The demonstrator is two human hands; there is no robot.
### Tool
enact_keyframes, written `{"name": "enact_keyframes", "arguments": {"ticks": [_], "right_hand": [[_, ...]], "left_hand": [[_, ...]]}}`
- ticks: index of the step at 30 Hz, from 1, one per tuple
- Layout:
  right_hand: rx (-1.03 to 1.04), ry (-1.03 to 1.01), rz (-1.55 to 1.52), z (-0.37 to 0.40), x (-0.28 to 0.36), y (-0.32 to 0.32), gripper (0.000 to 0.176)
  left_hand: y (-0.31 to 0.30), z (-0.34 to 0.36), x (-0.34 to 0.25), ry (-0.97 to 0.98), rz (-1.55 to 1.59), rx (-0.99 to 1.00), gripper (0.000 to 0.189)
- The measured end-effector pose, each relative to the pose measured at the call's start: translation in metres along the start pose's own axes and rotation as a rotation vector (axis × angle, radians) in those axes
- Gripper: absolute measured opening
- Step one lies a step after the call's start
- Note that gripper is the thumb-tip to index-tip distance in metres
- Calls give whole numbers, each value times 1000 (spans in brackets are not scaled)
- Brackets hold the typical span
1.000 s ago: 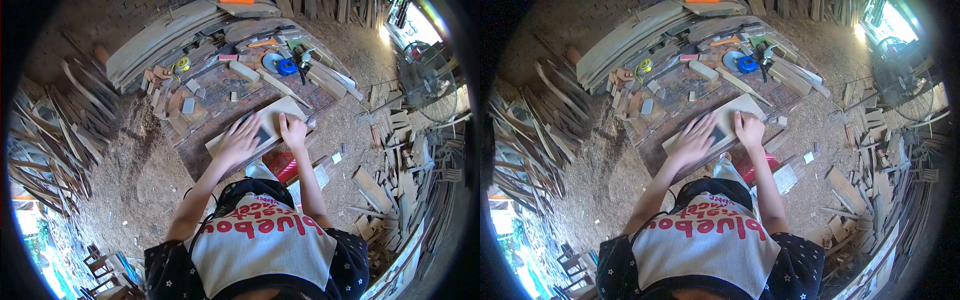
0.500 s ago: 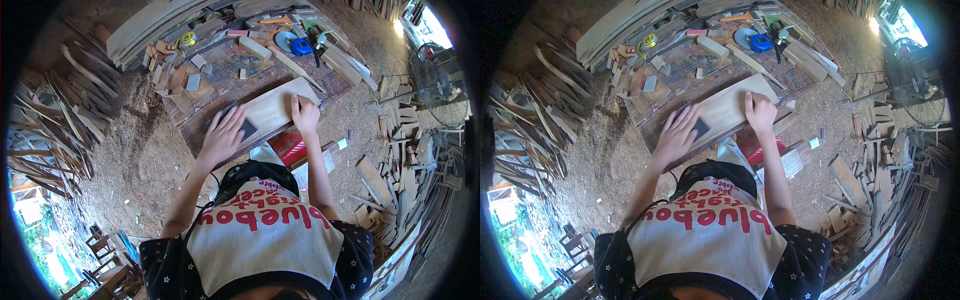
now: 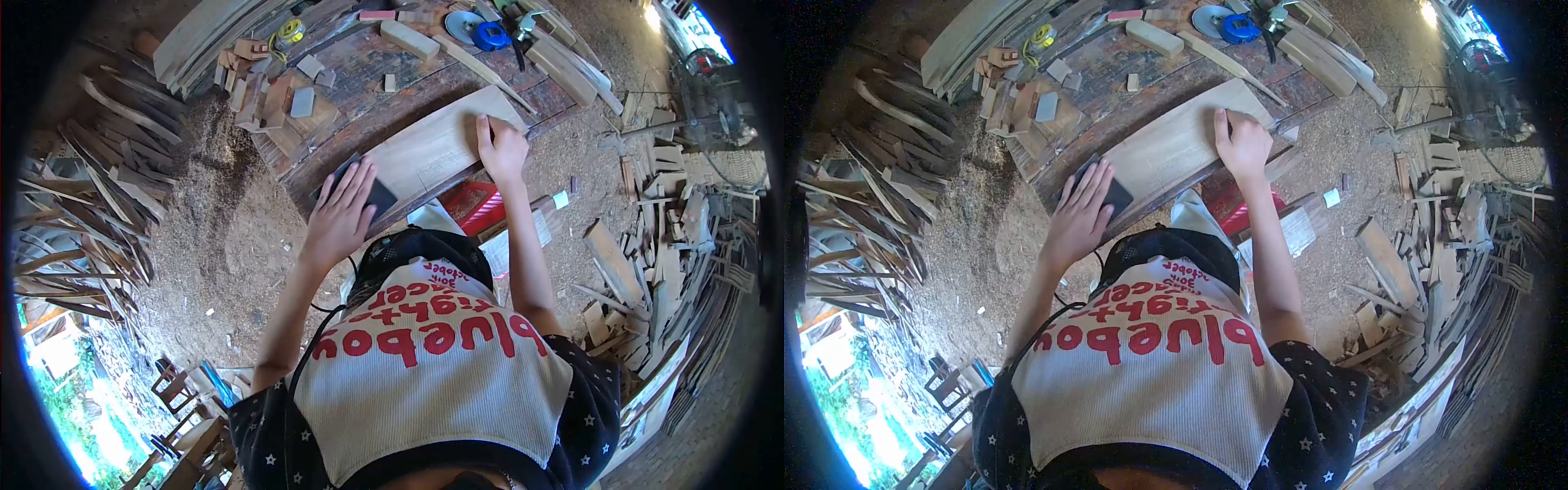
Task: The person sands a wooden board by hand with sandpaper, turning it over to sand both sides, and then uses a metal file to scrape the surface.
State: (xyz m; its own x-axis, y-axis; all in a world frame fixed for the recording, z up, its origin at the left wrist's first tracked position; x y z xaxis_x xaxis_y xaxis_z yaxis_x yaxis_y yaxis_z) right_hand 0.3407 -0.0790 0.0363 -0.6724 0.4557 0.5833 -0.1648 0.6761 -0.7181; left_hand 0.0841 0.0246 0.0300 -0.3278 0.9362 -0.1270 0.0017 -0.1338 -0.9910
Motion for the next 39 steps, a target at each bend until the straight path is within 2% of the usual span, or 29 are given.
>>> {"name": "enact_keyframes", "arguments": {"ticks": [4, 6, 9, 15, 17, 20, 23, 25, 27, 30, 33, 35, 39], "right_hand": [[29, 51, 25, 0, 0, 0, 38], [0, 43, -10, 0, -1, -2, 40], [32, 116, -7, -2, -9, -5, 41], [40, 53, 8, 1, -6, 0, 42], [17, 48, -4, 2, -3, -3, 42], [-22, 7, -35, -1, -3, -5, 42], [13, 85, -107, -2, -9, -5, 42], [38, 143, -211, -2, -14, -4, 46], [31, 164, -163, -3, -16, -6, 42], [96, 170, -123, -3, -11, -4, 41], [73, 152, -112, -2, -10, -4, 42], [73, 149, -103, 0, -11, -3, 42], [76, 180, -121, -2, -10, -4, 42]], "left_hand": [[4, -92, -57, 223, -10, -142, 56], [14, -135, -81, 270, -74, -117, 56], [15, -124, -73, 277, -24, -167, 56], [-1, 3, -18, 71, -31, -14, 61], [-2, -4, -24, 41, -34, -30, 60], [5, -63, -61, 142, -44, -105, 57], [18, -118, -100, 216, -39, -192, 55], [9, -116, -101, 229, 13, -259, 55], [4, -86, -88, 214, 14, -250, 57], [-8, -25, -49, 97, -42, -173, 58], [-9, 0, -32, 12, -63, -135, 58], [-7, -10, -34, -18, -78, -141, 58], [1, -93, -89, 187, -11, -253, 56]]}}
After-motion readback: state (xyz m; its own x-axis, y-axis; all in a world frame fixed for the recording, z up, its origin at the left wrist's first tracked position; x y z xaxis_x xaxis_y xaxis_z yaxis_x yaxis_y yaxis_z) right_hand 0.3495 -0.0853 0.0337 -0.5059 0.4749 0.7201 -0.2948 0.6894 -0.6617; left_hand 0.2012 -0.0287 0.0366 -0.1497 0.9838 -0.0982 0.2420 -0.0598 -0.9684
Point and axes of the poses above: each hand's wrist, its own z-axis away from the middle knuckle, its own y-axis out of the palm, x = y × z, the point moved 9 cm from there along -z, towards the middle knuckle, and after that the axes turned 7 degrees about -z, right-handed, at the moved point
